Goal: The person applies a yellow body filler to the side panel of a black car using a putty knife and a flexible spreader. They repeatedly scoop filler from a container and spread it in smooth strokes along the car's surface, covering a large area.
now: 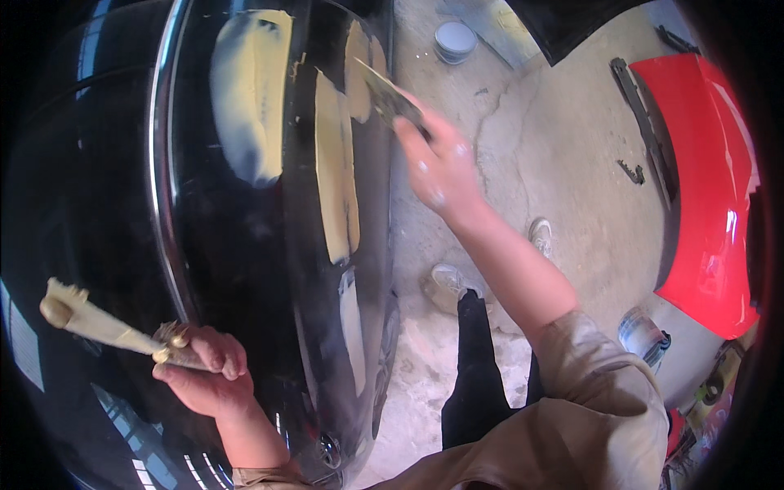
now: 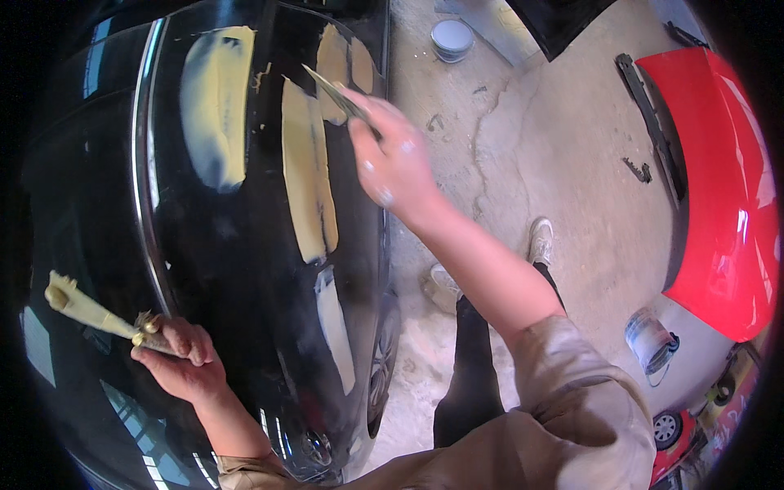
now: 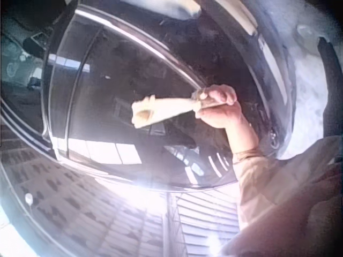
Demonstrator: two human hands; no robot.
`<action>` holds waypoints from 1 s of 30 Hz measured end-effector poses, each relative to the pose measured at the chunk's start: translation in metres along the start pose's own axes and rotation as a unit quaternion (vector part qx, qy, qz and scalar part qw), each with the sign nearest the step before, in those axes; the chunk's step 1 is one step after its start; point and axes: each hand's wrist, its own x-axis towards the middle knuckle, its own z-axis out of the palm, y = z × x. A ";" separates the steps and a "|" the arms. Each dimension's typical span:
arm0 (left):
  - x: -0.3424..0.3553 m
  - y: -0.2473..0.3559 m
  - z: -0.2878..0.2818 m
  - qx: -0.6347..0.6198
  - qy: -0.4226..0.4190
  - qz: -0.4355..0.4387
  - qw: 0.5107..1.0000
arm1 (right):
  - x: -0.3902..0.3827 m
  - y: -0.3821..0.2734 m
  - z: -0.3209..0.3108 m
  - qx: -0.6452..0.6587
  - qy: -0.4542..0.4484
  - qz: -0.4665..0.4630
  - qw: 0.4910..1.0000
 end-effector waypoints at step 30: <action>0.010 0.000 0.004 0.039 -0.117 -0.001 0.992 | -0.049 0.049 0.053 -0.134 -0.063 -0.269 0.952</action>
